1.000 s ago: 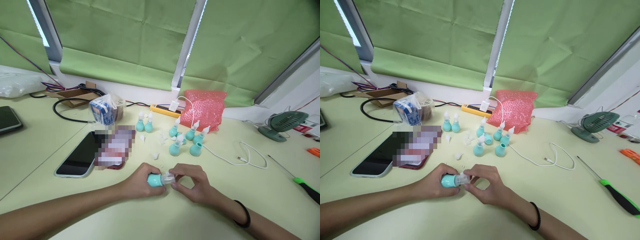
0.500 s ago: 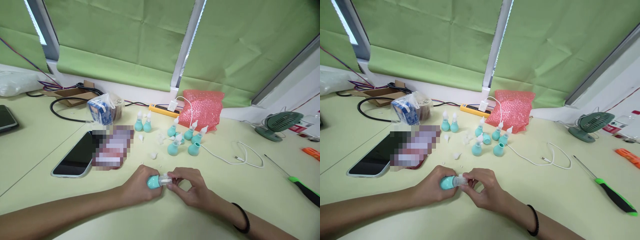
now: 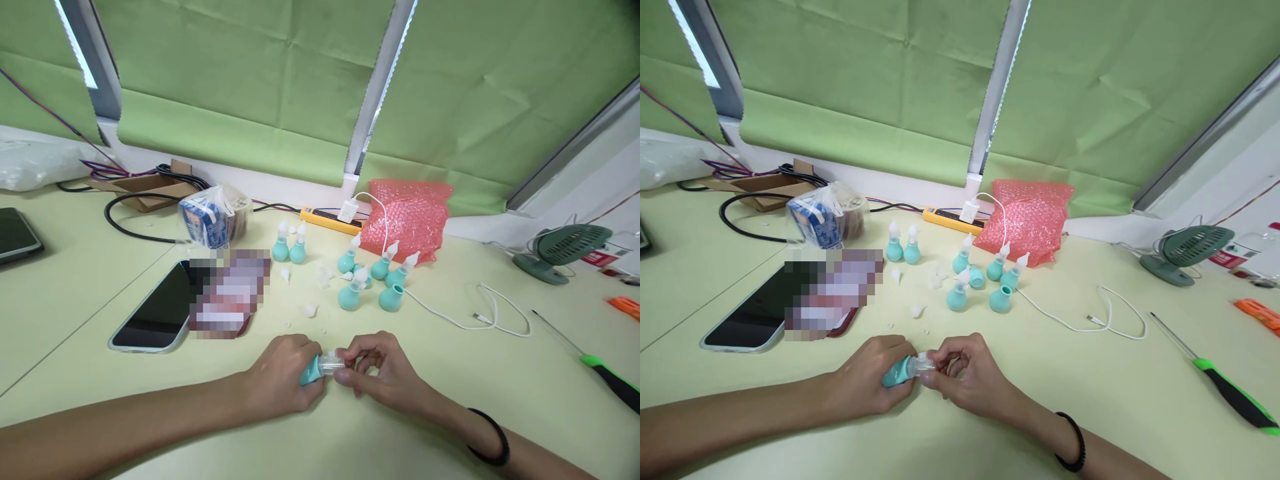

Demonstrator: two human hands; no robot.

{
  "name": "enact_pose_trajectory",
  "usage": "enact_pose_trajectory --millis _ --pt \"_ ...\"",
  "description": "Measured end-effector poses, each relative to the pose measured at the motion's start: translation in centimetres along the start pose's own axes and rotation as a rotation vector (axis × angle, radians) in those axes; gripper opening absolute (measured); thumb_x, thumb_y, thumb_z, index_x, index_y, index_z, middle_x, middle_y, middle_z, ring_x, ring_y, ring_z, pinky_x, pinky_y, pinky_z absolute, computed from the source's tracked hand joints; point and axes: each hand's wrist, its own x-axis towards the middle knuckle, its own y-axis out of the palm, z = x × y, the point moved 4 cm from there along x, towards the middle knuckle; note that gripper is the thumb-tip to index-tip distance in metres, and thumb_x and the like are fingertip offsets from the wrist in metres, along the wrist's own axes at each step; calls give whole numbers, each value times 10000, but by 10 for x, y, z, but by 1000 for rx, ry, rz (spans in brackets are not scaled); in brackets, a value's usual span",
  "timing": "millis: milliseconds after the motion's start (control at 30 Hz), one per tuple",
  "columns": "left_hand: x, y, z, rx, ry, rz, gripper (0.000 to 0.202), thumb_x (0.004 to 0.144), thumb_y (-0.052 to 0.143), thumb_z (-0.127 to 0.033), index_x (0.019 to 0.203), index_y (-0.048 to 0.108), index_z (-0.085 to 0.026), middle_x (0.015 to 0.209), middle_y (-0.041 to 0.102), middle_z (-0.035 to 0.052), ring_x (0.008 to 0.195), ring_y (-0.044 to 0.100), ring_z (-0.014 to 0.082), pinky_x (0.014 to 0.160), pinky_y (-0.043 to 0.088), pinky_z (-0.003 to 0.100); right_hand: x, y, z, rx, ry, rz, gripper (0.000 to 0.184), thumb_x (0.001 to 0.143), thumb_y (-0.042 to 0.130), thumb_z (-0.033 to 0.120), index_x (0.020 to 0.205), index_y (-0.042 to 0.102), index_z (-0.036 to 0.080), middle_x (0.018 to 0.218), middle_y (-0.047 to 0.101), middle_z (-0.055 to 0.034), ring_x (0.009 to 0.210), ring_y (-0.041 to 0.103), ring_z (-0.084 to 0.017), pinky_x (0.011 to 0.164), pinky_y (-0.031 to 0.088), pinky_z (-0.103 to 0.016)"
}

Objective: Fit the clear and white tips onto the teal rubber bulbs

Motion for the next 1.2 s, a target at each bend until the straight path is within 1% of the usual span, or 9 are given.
enact_pose_trajectory --millis 200,367,533,600,667,800,900,1033,1200 --pt "-2 0 -4 46 68 -47 56 620 476 -157 599 524 -137 539 521 32 488 486 150 437 317 226 2 0 -2 67 143 48 279 534 716 315 610 520 133 542 545 15 362 490 -65 342 447 -187" --pt "-1 -4 -4 -131 46 -83 82 669 483 -179 609 521 -139 543 530 17 498 486 127 466 327 211 4 2 -8 173 175 33 289 510 734 319 588 529 132 613 597 -19 392 503 -73 370 464 -205" --pt "0 -11 -3 -341 -10 -122 121 744 496 -256 722 555 -152 654 581 11 599 514 129 567 360 214 4 -1 -11 193 11 -44 202 639 664 301 743 591 145 747 625 -56 567 566 -122 500 495 -238" --pt "0 -16 0 -441 -65 -174 131 768 487 -267 754 552 -154 675 573 6 612 501 121 576 357 207 6 -3 -9 193 -68 -30 228 719 590 321 878 596 157 739 607 -47 637 574 -143 545 501 -261" --pt "-1 -20 3 -557 -120 -251 143 791 467 -282 773 527 -153 665 536 -8 589 463 104 563 349 196 11 -6 -6 134 -140 -22 250 794 490 324 990 558 184 838 597 -58 730 574 -161 603 508 -292" --pt "-1 -22 10 -761 -210 -337 151 819 436 -307 892 459 -176 665 481 -32 584 413 92 551 341 186 26 -2 2 -325 -338 -19 315 815 443 225 1129 450 206 1172 466 -103 1030 461 -221 802 453 -385" --pt "0 -21 13 -850 -250 -345 271 826 436 -297 1074 366 -214 670 491 -40 614 433 99 572 347 188 35 13 2 -646 -448 64 369 785 459 171 1151 413 169 1283 344 -132 1156 321 -266 908 349 -464" --pt "-1 -21 11 -813 -189 -318 233 814 455 -278 1034 423 -207 671 484 -29 612 422 103 564 329 195 41 21 -8 -787 -489 94 321 782 417 95 1094 453 162 1180 436 -134 1076 388 -256 874 373 -462" --pt "-3 -21 10 -792 -180 -296 222 803 468 -291 1001 443 -195 614 430 -39 552 357 91 512 286 193 39 13 -9 -671 -572 -86 246 790 382 50 953 517 176 921 494 -99 868 488 -196 707 469 -350"
